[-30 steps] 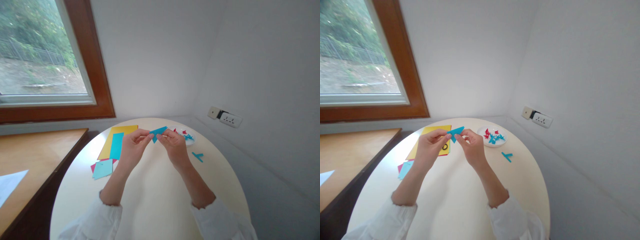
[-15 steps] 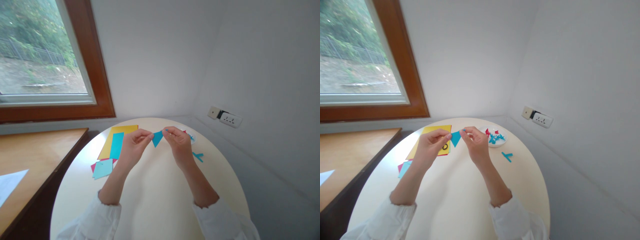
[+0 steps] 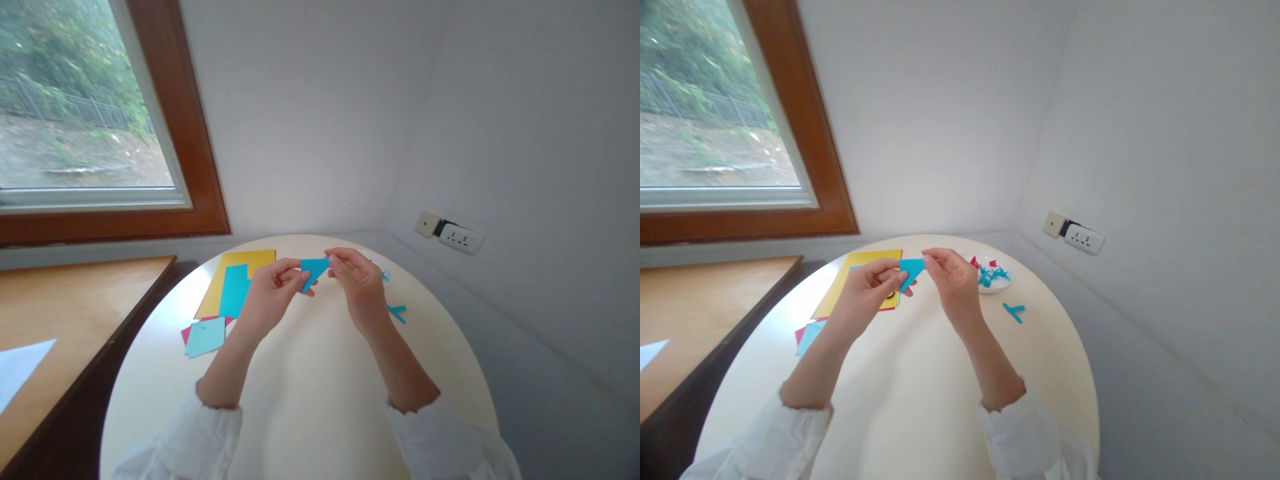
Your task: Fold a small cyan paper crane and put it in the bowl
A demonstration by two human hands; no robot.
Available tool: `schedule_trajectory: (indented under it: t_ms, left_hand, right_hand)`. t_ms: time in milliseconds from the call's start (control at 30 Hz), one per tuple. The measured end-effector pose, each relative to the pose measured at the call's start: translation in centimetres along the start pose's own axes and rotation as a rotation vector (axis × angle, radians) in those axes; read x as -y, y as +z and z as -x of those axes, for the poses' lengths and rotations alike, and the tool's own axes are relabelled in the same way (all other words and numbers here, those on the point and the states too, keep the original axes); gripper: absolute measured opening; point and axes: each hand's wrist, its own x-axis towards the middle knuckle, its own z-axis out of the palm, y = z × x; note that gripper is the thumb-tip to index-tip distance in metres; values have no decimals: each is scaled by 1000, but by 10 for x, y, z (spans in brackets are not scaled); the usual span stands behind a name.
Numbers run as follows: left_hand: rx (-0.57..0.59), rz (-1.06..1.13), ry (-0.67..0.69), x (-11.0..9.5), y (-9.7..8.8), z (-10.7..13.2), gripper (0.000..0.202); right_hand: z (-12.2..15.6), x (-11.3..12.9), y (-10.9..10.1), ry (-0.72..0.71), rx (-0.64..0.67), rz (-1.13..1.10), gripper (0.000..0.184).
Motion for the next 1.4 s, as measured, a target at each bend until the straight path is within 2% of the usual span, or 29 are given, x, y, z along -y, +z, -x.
schedule_trajectory:
  t_ms: [133, 233, 467, 833, 1400]
  left_hand:
    - [9, 24, 13, 2, -2, 1, 47]
    - [25, 70, 13, 2, -4, 1, 46]
    - [30, 145, -7, 2, -5, 0, 32]
    - [23, 43, 9, -2, -4, 2, 45]
    - [25, -89, 26, -7, -1, 4, 37]
  right_hand:
    - [0, 4, -4, 40, 133, -15, 20]
    - [0, 5, -5, 70, 199, -31, 22]
    - [-1, 1, -4, 77, 176, -38, 27]
    - [-1, 2, -3, 114, 116, -1, 23]
    - [0, -2, -1, 94, 165, 44, 24]
